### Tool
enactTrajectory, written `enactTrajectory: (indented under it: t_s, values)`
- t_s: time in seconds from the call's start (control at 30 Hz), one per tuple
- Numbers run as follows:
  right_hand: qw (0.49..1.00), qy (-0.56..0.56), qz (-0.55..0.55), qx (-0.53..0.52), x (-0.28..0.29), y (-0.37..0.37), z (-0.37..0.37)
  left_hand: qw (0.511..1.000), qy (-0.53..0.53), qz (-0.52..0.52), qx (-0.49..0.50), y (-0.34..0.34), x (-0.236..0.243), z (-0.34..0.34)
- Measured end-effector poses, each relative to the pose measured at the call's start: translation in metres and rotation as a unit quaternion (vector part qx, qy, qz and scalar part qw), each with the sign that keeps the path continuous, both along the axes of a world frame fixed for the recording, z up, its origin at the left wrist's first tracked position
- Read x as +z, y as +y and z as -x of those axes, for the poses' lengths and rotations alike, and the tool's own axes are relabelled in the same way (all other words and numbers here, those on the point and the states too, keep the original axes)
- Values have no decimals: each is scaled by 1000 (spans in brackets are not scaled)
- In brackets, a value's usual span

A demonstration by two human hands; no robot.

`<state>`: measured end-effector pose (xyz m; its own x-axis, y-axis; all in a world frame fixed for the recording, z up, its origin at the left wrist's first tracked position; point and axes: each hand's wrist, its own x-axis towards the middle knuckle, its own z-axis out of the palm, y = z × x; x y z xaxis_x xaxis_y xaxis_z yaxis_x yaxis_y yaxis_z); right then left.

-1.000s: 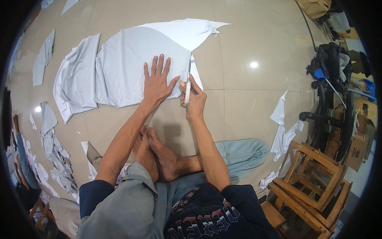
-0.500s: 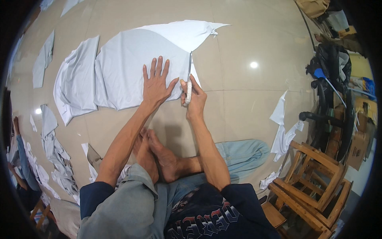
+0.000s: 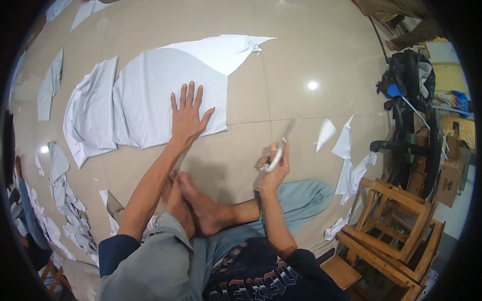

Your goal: The person sits on the floor and uses shears to cut white fabric pieces following a brown paper pattern. They repeatedly align the pattern, cut along the edges, and remove the pattern to reveal the cut fabric.

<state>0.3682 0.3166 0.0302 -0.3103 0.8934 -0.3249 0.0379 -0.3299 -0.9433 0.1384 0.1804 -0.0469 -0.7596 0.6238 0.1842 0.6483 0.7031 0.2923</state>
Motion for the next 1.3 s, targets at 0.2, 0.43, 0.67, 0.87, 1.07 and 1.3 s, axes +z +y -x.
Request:
enactTrajectory:
  t_s: [0.2,0.43,0.67,0.87,1.07,1.3]
  values:
    - [912,-42,154,378,12,84,45,1000,-17,5,-3,2,7,1]
    - [824,-63,195,529,-5,185,122,998,-49,41,-2,3,12,1]
    - [778,-72,217,585,-14,201,170,994,-88,67,1,4,15,4]
    - [767,-97,202,601,-16,204,183,991,-99,91,1,4,14,6]
    - [764,-113,190,606,-13,206,187,990,-106,88,-6,6,14,7]
    - [770,-95,205,597,-17,199,181,990,-110,90,-4,5,16,8]
